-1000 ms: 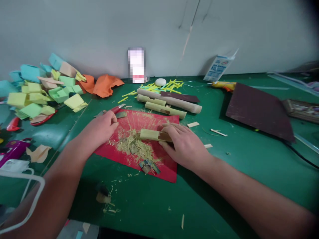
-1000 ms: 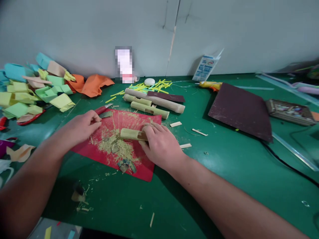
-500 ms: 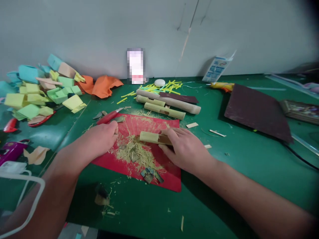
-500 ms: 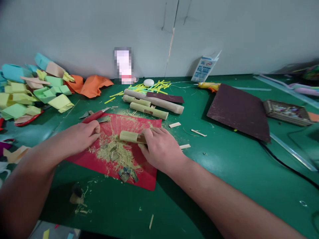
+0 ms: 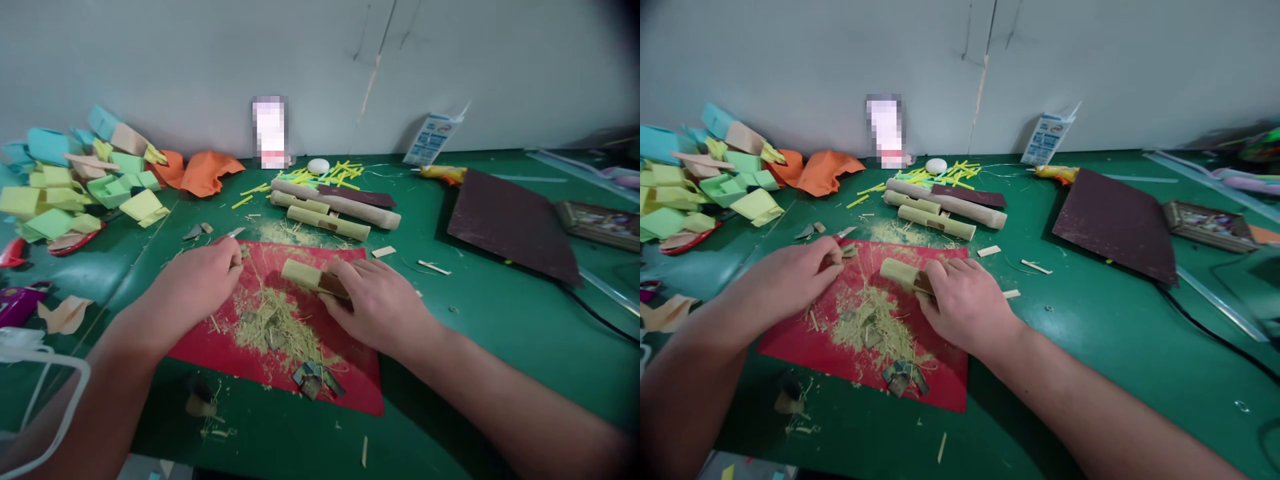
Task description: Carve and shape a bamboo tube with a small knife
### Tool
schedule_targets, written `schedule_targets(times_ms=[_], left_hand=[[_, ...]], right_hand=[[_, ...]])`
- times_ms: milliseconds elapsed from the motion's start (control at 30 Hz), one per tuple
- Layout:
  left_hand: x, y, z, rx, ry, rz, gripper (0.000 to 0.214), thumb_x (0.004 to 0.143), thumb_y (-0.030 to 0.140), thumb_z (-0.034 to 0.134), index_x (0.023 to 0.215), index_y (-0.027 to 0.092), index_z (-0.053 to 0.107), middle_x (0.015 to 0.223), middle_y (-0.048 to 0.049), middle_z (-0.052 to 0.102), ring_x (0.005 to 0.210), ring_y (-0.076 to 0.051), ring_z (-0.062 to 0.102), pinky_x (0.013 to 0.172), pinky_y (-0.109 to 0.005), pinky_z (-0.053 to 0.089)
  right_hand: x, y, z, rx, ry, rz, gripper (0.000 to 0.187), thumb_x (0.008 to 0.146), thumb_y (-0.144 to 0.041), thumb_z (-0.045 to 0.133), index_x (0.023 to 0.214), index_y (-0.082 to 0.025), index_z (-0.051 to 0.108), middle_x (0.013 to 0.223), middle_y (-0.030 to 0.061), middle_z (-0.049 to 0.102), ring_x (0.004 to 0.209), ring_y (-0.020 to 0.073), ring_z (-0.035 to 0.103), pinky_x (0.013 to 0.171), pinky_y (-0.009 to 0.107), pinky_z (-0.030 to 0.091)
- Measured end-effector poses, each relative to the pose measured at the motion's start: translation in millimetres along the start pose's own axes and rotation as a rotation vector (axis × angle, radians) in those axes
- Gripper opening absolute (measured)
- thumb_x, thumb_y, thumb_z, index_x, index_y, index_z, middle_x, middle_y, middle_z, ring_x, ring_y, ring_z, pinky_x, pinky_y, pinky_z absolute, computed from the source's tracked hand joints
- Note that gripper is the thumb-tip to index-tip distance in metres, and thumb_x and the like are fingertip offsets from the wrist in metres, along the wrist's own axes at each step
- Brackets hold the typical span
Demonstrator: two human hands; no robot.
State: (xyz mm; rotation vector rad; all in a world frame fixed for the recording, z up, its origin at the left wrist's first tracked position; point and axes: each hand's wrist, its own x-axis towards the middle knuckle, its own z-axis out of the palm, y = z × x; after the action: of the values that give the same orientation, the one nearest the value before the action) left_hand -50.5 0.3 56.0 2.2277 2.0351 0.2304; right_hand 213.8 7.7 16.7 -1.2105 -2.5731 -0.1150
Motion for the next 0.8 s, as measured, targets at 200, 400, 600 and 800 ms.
schedule_targets(times_ms=[200, 400, 600, 800], left_hand=[[13.8, 19.5, 16.4, -0.678, 0.208, 0.046, 0.011, 0.081, 0.029, 0.063, 0.083, 0.019, 0.060, 0.080, -0.0012, 0.065, 0.068, -0.014, 0.057, 0.062, -0.025, 0.045], [18.0, 25.8, 34.6, -0.913, -0.062, 0.008, 0.013, 0.077, 0.028, 0.068, 0.083, 0.016, 0.066, 0.076, 0.0001, 0.064, 0.066, -0.011, 0.057, 0.061, -0.023, 0.046], [17.4, 22.3, 43.4, -0.968, -0.076, 0.025, 0.015, 0.076, 0.029, 0.070, 0.082, 0.017, 0.065, 0.080, -0.0008, 0.065, 0.069, -0.012, 0.058, 0.065, -0.025, 0.046], [16.4, 25.6, 46.6, -0.941, -0.136, 0.027, 0.014, 0.075, 0.029, 0.070, 0.078, 0.016, 0.064, 0.089, -0.0043, 0.068, 0.074, -0.014, 0.059, 0.066, -0.027, 0.045]], right_hand=[[0.6, -1.1, 2.5, 0.058, 0.004, -0.017, 0.014, 0.083, -0.027, 0.058, 0.092, -0.016, 0.061, 0.095, 0.0091, 0.065, 0.087, 0.0251, 0.057, 0.072, 0.035, 0.043], [1.2, 0.4, 8.1, 0.121, -0.047, -0.007, 0.015, 0.081, -0.025, 0.059, 0.093, -0.016, 0.062, 0.096, 0.0094, 0.064, 0.089, 0.0259, 0.056, 0.074, 0.037, 0.044], [2.6, 5.0, 13.8, 0.256, -0.031, 0.037, 0.017, 0.081, -0.026, 0.060, 0.093, -0.016, 0.061, 0.093, 0.0091, 0.063, 0.088, 0.0245, 0.057, 0.072, 0.035, 0.043], [1.4, 5.8, 14.8, 0.292, -0.021, 0.038, 0.014, 0.083, -0.029, 0.060, 0.089, -0.017, 0.058, 0.089, 0.0074, 0.061, 0.084, 0.0220, 0.055, 0.067, 0.032, 0.040]])
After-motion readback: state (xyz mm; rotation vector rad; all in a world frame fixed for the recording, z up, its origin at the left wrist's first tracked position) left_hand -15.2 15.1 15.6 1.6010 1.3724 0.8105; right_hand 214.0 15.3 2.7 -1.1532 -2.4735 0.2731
